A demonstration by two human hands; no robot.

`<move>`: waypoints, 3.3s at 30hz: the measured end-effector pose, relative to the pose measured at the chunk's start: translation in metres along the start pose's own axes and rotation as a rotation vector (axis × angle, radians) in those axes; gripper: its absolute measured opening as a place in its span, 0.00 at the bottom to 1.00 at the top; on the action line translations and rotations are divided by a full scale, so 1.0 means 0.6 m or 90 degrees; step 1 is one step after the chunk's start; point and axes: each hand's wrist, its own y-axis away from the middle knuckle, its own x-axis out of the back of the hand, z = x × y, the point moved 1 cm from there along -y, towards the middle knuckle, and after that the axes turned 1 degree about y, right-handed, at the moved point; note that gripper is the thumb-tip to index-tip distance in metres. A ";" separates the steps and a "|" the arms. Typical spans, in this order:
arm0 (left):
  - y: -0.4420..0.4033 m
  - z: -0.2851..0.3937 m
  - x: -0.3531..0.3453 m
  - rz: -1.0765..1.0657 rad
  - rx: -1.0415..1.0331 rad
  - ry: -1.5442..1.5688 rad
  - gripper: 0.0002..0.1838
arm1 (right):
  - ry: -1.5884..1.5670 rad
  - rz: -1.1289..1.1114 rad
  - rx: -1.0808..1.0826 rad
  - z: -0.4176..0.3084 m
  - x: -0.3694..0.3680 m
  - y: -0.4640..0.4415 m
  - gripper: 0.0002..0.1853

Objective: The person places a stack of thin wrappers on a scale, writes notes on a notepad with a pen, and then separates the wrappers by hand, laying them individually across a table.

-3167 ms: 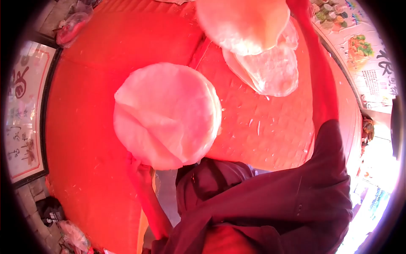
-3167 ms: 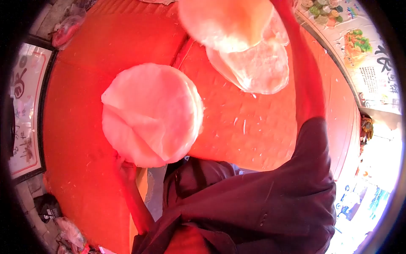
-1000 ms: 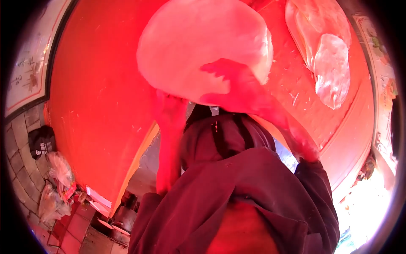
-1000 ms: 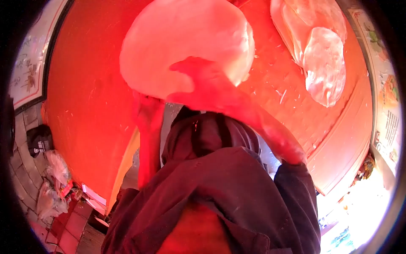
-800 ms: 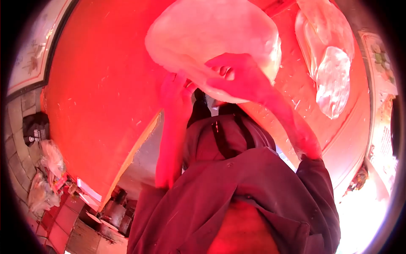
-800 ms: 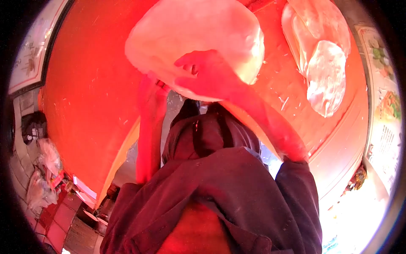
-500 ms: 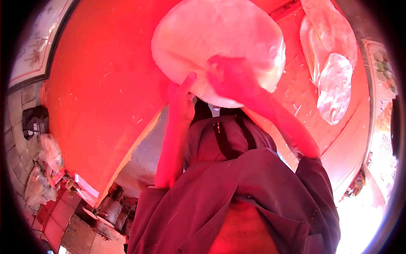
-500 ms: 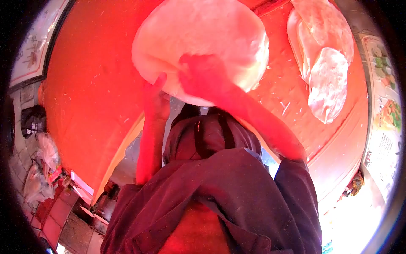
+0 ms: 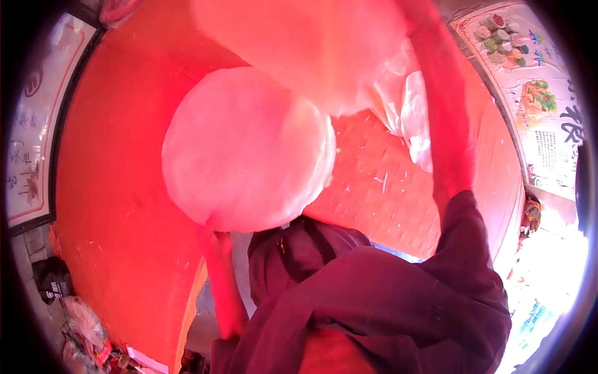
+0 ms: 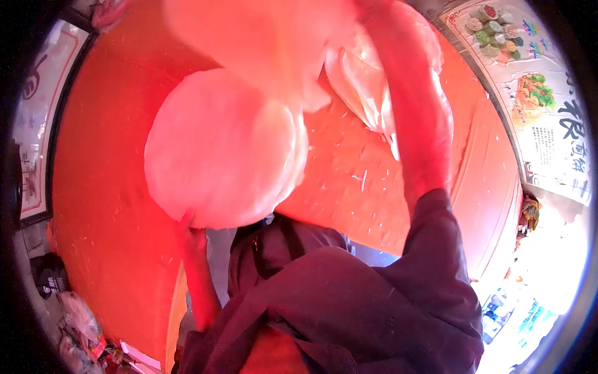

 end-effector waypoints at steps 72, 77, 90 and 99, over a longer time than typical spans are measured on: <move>0.006 0.082 -0.023 -0.130 -0.035 -0.199 0.30 | -0.007 -0.170 -0.090 0.013 -0.327 0.455 0.25; 0.001 0.090 -0.084 -0.213 -0.089 -0.209 0.31 | 0.023 -0.359 -0.078 -0.006 -0.417 0.432 0.22; 0.006 0.066 -0.040 -0.115 -0.075 -0.199 0.33 | 0.126 -0.324 -0.020 0.015 -0.465 0.445 0.17; -0.012 0.041 0.031 -0.037 0.030 -0.150 0.31 | 0.545 -0.304 0.210 0.088 -0.475 0.413 0.09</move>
